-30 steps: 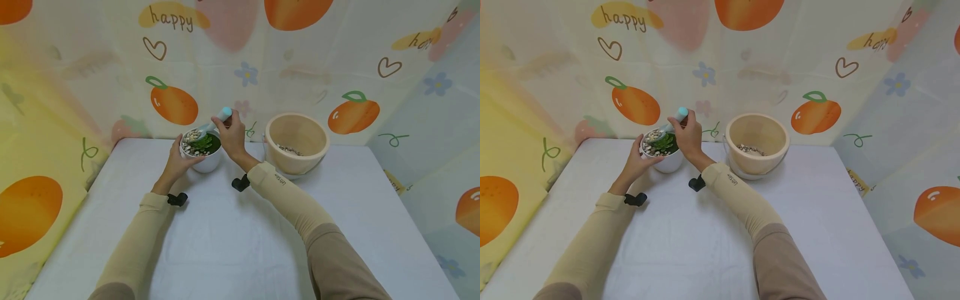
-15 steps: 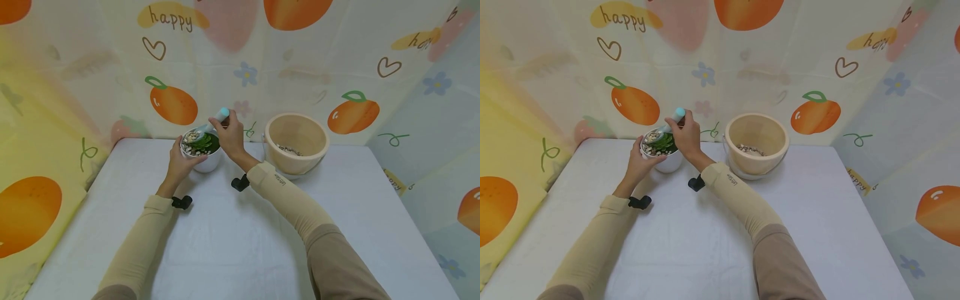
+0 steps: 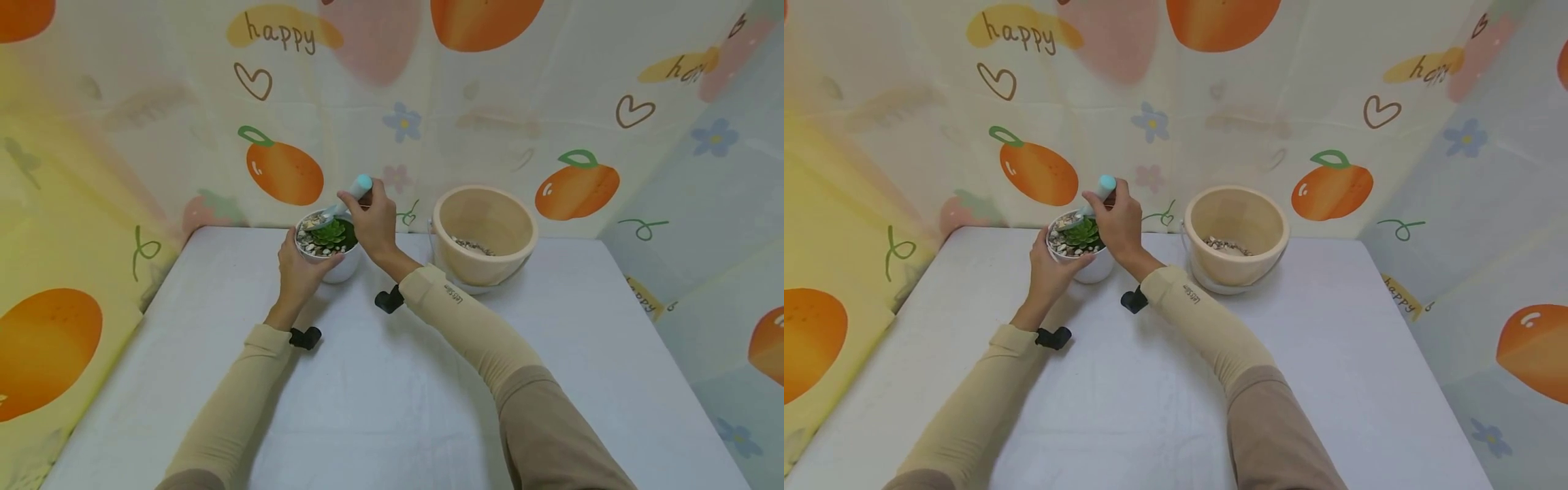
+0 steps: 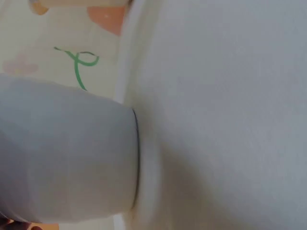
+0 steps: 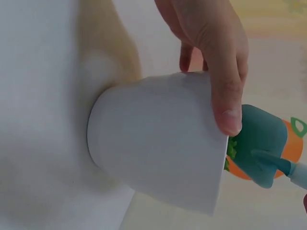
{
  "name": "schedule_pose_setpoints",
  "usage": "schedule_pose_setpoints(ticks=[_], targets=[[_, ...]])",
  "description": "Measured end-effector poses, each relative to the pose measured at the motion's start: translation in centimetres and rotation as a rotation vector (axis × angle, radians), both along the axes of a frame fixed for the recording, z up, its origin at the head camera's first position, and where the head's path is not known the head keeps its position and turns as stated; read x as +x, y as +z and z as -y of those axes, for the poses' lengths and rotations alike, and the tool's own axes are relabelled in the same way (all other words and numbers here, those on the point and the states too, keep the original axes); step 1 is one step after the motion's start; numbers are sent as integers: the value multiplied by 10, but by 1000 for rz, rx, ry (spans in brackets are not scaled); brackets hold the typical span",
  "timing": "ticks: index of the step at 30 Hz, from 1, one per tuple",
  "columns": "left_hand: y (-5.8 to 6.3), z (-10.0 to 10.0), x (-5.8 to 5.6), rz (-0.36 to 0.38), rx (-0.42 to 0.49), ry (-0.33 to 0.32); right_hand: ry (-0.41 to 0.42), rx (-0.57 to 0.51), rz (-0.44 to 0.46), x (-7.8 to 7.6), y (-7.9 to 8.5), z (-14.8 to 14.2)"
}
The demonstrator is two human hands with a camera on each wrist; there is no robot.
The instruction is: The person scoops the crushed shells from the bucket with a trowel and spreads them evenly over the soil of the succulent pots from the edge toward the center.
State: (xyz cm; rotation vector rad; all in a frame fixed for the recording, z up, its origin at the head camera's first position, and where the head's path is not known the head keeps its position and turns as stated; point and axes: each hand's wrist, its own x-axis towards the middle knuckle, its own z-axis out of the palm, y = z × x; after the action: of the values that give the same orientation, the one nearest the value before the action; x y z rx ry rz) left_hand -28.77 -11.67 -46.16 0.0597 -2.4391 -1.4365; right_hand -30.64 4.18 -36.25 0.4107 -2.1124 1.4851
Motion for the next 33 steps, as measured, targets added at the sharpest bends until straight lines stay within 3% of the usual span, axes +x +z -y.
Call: schedule_pose_setpoints(ticks=[4,9,12,17,26,33], targets=[[-2,11,-5,41,-16,-58,-5,24,-4,1,-1,1],[-4,24,-16,72,35,-187,4,26,12,0,-1,1],[-5,26,-18,78,65,-218,29,31,53,0,-1,0],[-8,22,-16,39,100,-185,48,40,87,0,-2,-1],[-7,7,-7,-71,95,-82,35,14,42,1,-3,0],[-2,-2,1,-12,51,17,29,19,-1,2,-1,1]])
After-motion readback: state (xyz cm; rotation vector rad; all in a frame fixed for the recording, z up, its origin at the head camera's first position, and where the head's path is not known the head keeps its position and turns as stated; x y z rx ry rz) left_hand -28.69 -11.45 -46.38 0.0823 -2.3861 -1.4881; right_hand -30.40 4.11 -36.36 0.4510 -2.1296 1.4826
